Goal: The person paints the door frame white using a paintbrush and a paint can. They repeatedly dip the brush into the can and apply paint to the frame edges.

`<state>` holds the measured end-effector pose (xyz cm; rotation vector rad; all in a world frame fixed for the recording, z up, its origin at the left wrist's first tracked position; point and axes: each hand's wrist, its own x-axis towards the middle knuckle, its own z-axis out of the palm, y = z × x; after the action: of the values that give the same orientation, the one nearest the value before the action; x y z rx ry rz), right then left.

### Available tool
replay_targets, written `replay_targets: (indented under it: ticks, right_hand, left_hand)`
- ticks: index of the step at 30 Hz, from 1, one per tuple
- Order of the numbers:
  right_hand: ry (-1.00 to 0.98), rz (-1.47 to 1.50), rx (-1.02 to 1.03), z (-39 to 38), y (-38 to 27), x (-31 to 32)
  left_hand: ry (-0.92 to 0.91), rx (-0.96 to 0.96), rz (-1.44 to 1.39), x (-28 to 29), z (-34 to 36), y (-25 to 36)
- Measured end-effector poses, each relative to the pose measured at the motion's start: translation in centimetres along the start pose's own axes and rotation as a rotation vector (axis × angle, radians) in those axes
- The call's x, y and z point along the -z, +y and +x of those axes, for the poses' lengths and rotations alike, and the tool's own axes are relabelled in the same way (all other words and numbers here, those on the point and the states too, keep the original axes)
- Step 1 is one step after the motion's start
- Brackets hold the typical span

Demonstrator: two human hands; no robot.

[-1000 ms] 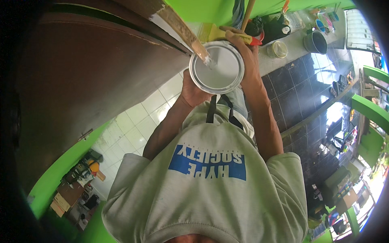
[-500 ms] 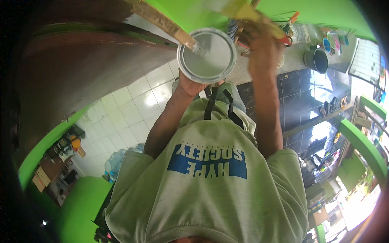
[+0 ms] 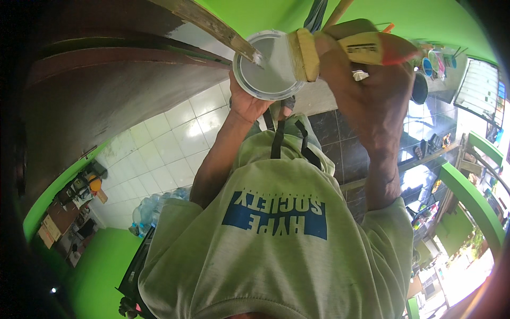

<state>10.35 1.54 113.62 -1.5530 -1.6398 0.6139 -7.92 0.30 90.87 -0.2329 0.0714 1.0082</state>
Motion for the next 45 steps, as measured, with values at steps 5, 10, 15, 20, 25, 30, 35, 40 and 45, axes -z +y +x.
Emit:
replay_targets:
  ticks: [5, 10, 15, 20, 25, 30, 35, 40, 45]
  right_hand:
    - [-0.099, 0.006, -0.037, 0.8, 0.3, -1.1]
    - [-0.163, -0.055, -0.005, 1.2, 0.5, -1.5]
    - [-0.178, -0.059, -0.015, 1.2, 1.4, -1.6]
    - [-0.121, -0.023, 0.022, 1.2, 1.4, -1.3]
    - [-0.129, -0.050, 0.043, 1.2, 2.2, -0.4]
    - [0.011, 0.248, -0.194, 0.5, 4.2, 0.2]
    - [0.106, 0.883, -0.474, -0.9, 9.7, -1.3]
    - [0.006, 1.187, -0.622, -3.8, 12.5, -3.0]
    - [-0.143, 1.418, -0.674, -5.1, 13.9, -4.4]
  left_hand:
    - [-0.001, 0.015, -0.161, 0.1, 0.5, -0.1]
    - [-0.103, 0.021, -0.092, 0.5, 1.0, -0.3]
    - [0.171, -0.040, -0.249, -2.2, 1.3, -0.3]
    - [-0.026, -0.031, -0.100, 0.5, 1.2, -0.4]
    - [0.000, -0.067, -0.128, 0.6, 1.1, -0.8]
    - [-0.059, -0.048, -0.106, 1.2, 1.3, -1.1]
    - [-0.030, -0.098, -0.018, 1.2, 0.9, -1.5]
    - [0.037, -0.124, 0.032, 1.1, 0.3, -1.4]
    - [-0.022, -0.113, -0.039, 2.4, -0.4, -1.2]
